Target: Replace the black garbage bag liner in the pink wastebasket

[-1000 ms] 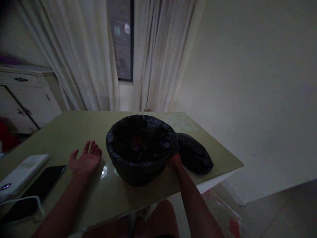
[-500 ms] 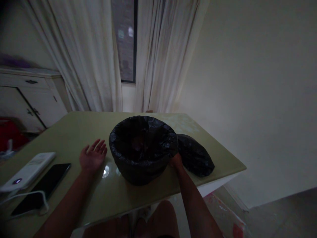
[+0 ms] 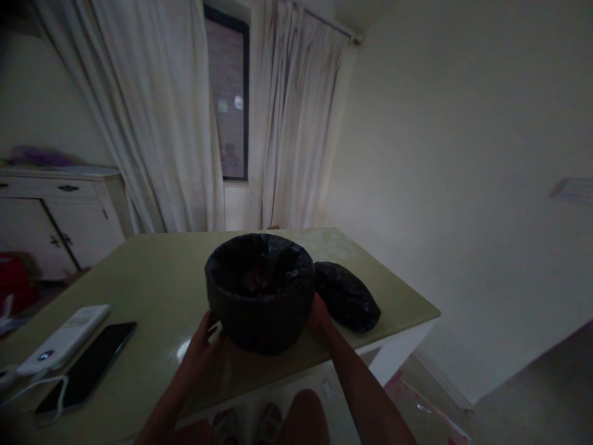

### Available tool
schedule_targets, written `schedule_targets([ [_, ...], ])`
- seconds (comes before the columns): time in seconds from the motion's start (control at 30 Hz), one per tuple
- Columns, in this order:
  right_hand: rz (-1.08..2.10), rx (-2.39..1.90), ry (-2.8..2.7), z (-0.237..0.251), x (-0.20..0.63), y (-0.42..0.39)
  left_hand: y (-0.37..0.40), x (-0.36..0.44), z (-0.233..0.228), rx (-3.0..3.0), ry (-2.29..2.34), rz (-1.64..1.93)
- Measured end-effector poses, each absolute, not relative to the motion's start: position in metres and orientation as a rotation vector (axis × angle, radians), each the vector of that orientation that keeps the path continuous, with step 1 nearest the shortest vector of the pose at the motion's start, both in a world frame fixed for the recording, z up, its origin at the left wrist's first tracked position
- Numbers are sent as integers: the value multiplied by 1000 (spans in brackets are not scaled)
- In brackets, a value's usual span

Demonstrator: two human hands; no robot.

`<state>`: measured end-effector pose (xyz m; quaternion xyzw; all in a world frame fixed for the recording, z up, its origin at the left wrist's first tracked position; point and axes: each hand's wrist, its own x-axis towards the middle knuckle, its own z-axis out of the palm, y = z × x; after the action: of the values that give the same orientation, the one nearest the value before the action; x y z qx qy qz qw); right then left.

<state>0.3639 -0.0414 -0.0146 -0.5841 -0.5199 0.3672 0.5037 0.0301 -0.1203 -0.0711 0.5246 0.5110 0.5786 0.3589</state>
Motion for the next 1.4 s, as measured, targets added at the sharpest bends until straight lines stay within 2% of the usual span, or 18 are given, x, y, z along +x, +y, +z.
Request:
schedule_targets([
  [0.13,843,-1251,-1268,-35,363,-60,-121,18,-46,1299,1327,1479],
  [0.27,976,-1089,-1024,-50,350,-73,-124,20,-23,1227,1358,1710],
  [0.37,1162,-967,-795,-50,341,-82,-130,33,-4,1375,1204,1952],
  [0.47,1095,-937,-749,-37,341,-92,-139,39,8,1673,1200,2020],
  [0.57,886,-1025,-866,-7,352,-95,-143,29,16,1820,1289,1980],
  [0.7,683,-1131,-1058,57,369,-73,-126,13,38,1553,1281,2148],
  [0.87,391,-1502,-1526,127,371,-30,-90,15,75,1172,1234,1771],
  [0.97,217,-1698,-1852,150,364,-21,-83,14,86,1273,1258,1664],
  [1.1,-93,-1842,-1967,177,355,-23,-88,7,99,1510,1456,1725],
  [1.4,-158,-1638,-1866,254,328,-5,-77,9,152,1796,1512,1717],
])
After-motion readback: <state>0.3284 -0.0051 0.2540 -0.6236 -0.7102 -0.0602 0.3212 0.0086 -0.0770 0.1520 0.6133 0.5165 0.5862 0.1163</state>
